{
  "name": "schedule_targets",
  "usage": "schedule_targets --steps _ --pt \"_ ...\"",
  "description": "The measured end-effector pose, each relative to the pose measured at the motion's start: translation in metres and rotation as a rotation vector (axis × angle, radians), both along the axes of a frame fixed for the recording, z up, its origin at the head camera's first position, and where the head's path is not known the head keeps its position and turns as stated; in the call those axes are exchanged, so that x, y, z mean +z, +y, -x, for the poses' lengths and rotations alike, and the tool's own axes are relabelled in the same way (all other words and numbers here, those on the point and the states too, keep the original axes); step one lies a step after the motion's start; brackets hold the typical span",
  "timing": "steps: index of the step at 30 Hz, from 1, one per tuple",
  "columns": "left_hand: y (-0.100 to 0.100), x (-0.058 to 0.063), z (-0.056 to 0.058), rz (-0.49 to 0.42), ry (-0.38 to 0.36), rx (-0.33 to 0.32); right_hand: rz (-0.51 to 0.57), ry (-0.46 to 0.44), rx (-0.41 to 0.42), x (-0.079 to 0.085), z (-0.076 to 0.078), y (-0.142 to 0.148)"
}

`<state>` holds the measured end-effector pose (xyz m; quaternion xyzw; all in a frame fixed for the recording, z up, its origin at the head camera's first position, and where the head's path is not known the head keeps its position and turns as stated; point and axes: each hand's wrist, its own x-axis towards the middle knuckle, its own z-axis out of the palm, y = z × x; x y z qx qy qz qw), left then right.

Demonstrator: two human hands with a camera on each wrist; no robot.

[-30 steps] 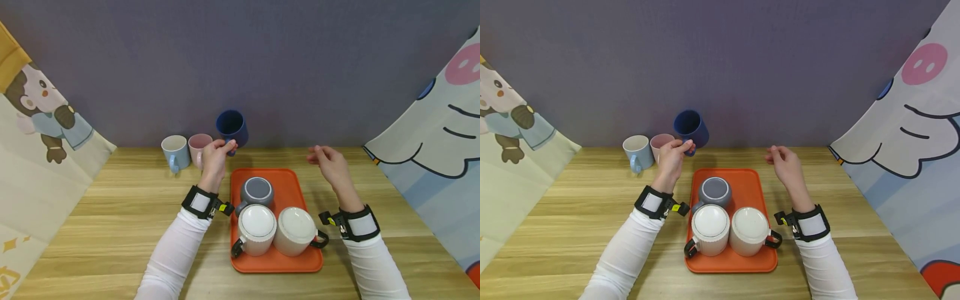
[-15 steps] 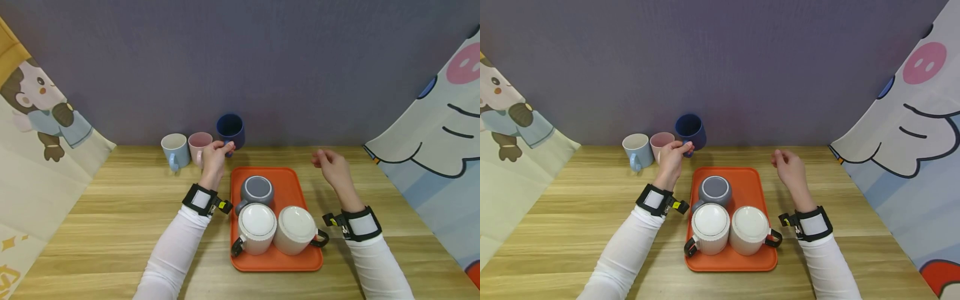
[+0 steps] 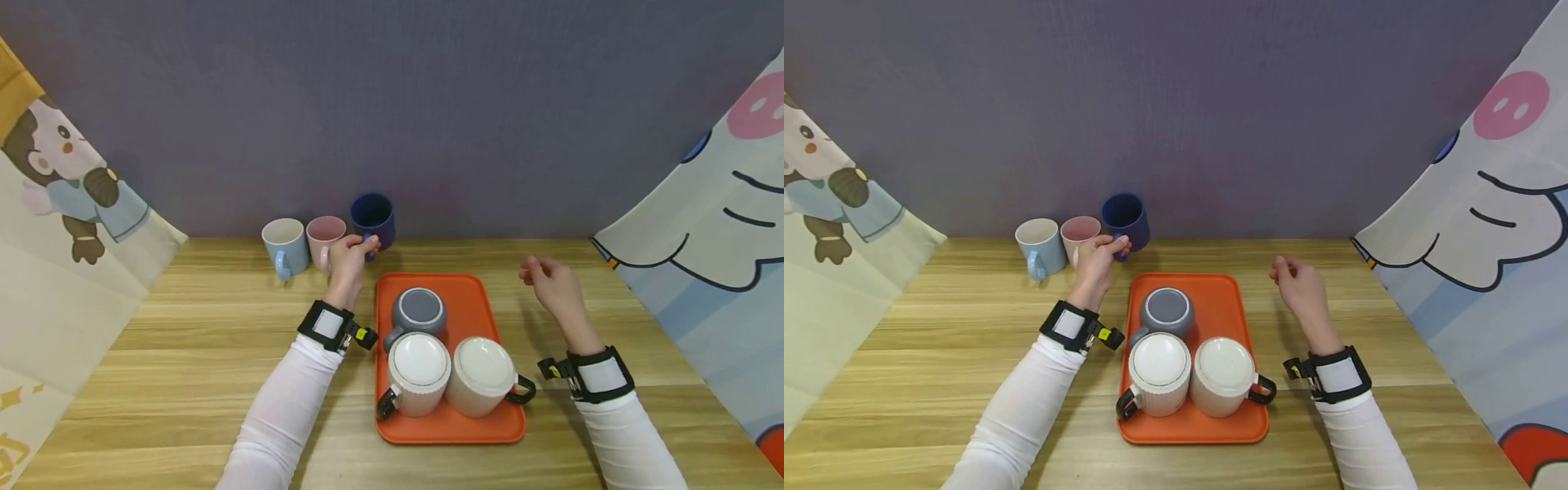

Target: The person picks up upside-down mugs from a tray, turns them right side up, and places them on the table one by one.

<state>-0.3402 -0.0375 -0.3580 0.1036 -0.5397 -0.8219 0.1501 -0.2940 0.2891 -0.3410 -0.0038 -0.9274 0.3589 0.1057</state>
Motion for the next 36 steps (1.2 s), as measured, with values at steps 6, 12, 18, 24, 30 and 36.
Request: schedule_targets --steps 6,12,18,24,30,36 --pt "-0.001 -0.003 0.002 0.004 -0.031 0.007 0.023 -0.024 -0.018 -0.005 0.0 0.005" --pt "-0.003 -0.006 0.004 0.011 -0.067 0.01 0.061 -0.035 -0.062 -0.048 0.036 0.04" --pt "-0.003 -0.008 0.006 0.036 -0.09 0.022 -0.048 0.022 -0.103 -0.115 0.082 0.087" --pt "-0.004 -0.013 0.01 0.025 -0.099 0.025 -0.081 0.02 -0.11 -0.116 0.081 0.099" --pt "-0.005 -0.016 0.011 0.037 -0.124 0.024 -0.001 -0.059 -0.09 -0.046 0.03 0.06" --pt "-0.005 -0.019 0.013 0.043 -0.14 0.028 -0.041 -0.051 -0.061 -0.016 0.002 0.041"
